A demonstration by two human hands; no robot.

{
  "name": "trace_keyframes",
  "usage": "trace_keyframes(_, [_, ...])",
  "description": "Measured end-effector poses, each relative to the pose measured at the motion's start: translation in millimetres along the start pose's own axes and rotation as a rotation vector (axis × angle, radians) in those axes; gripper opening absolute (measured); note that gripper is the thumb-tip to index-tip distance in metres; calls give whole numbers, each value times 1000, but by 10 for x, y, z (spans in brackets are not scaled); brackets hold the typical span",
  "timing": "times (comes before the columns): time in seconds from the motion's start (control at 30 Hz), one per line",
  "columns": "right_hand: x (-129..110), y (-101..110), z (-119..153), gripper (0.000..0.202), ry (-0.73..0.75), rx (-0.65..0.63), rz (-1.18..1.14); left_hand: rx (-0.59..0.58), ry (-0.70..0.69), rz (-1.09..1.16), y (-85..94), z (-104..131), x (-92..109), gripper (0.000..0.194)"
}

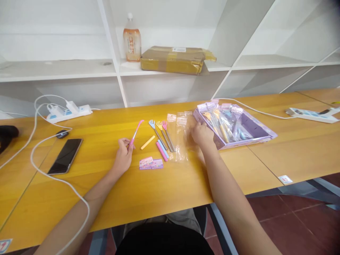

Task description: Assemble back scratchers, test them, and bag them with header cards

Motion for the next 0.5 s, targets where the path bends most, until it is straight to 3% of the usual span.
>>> trace_keyframes(0.13, [97, -82, -107, 40, -28, -37, 19, -24, 25, -37, -19, 5, 36, 14])
trace_keyframes(0.27, [200, 24, -182, 36, -115, -7, -49, -32, 29, -95, -9, 23, 112, 11])
trace_keyframes(0.4, [176, 289, -112, 35, -124, 170, -231, -44, 31, -81, -5, 39, 183, 10])
trace_keyframes(0.5, [-60, 447, 162, 32, 62, 299, -543, -68, -12, -36, -22, 52, 306, 10])
Point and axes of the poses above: each hand's wrist, its own z-axis away from the middle knuckle, its own y-axis out of the back of the hand, x = y × z, the point moved 5 cm from there along -z, towards the middle knuckle, and after that the axes turned 15 degrees about -y, right-handed, at the moved point
